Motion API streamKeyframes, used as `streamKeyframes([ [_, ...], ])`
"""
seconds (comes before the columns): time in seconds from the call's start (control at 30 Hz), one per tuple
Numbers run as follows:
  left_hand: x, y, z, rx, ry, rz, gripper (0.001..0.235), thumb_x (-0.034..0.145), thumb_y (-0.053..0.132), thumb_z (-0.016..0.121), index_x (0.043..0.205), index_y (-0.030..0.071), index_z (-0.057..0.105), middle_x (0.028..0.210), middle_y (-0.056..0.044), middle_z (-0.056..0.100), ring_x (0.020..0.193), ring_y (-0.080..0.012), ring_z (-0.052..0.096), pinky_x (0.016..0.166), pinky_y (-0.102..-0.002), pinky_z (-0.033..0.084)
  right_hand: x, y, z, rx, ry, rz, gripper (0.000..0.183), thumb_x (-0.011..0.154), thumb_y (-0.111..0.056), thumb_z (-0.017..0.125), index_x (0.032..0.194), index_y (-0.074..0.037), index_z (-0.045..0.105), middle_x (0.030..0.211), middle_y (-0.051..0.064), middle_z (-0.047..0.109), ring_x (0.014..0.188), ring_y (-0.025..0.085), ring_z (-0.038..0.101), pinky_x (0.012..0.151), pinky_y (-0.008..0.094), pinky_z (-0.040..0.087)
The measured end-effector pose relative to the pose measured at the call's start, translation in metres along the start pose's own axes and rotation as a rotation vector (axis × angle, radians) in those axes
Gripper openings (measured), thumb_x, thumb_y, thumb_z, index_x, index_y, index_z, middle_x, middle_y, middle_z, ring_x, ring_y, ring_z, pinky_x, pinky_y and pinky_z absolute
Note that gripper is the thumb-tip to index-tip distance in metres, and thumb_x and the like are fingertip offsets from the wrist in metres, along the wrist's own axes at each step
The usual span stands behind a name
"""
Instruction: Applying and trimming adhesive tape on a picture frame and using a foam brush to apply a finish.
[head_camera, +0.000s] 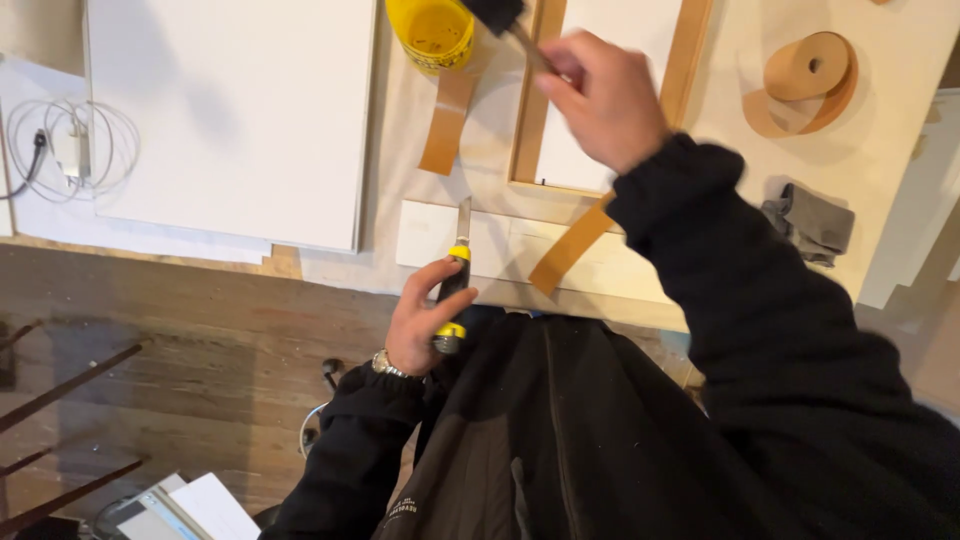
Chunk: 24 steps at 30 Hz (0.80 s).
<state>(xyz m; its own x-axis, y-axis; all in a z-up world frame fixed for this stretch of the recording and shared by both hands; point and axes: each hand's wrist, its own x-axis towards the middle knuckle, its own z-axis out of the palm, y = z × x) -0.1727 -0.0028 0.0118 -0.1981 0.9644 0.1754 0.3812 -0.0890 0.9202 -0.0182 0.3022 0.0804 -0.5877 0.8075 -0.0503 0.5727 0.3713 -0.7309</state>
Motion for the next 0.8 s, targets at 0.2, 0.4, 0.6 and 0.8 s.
streamKeyframes([
  [0.2, 0.001, -0.068, -0.019, 0.400, -0.380, 0.314, 0.039, 0.086, 0.006, 0.065, 0.124, 0.012, 0.071, 0.147, -0.021, 0.050, 0.142, -0.0372, 0.048, 0.105, -0.041, 0.055, 0.085, -0.011, 0.076, -0.099, 0.034, -0.153, 0.015, 0.099, -0.009, 0.073, 0.110, 0.001, 0.069, 0.102, 0.016, 0.077, 0.094, 0.028, 0.076, 0.084, 0.037, 0.061],
  [0.4, 0.009, -0.094, -0.033, 0.434, -0.510, 0.452, 0.040, 0.087, 0.007, 0.061, 0.126, 0.009, 0.069, 0.150, -0.024, 0.049, 0.146, -0.0375, 0.046, 0.102, -0.038, 0.056, 0.091, 0.015, 0.095, -0.251, -0.025, -0.147, 0.015, 0.099, -0.011, 0.074, 0.108, 0.000, 0.071, 0.097, 0.018, 0.075, 0.087, 0.031, 0.074, 0.076, 0.042, 0.058],
  [0.6, 0.005, -0.112, -0.037, 0.466, -0.441, 0.547, 0.032, 0.095, 0.011, 0.061, 0.126, 0.012, 0.068, 0.152, -0.016, 0.049, 0.147, -0.0323, 0.045, 0.108, -0.038, 0.055, 0.006, 0.055, 0.019, -0.155, 0.142, -0.086, 0.020, 0.106, -0.010, 0.081, 0.116, 0.004, 0.069, 0.098, 0.013, 0.069, 0.080, 0.020, 0.066, 0.073, 0.030, 0.056],
  [0.8, 0.004, -0.111, -0.038, 0.516, -0.590, 0.437, 0.046, 0.093, 0.011, 0.056, 0.139, 0.010, 0.061, 0.155, -0.019, 0.046, 0.146, -0.0374, 0.042, 0.110, -0.043, 0.049, -0.096, 0.104, -0.028, -0.248, 0.098, 0.405, 0.015, 0.104, -0.013, 0.074, 0.114, -0.002, 0.073, 0.096, 0.008, 0.072, 0.082, 0.016, 0.068, 0.075, 0.032, 0.058],
])
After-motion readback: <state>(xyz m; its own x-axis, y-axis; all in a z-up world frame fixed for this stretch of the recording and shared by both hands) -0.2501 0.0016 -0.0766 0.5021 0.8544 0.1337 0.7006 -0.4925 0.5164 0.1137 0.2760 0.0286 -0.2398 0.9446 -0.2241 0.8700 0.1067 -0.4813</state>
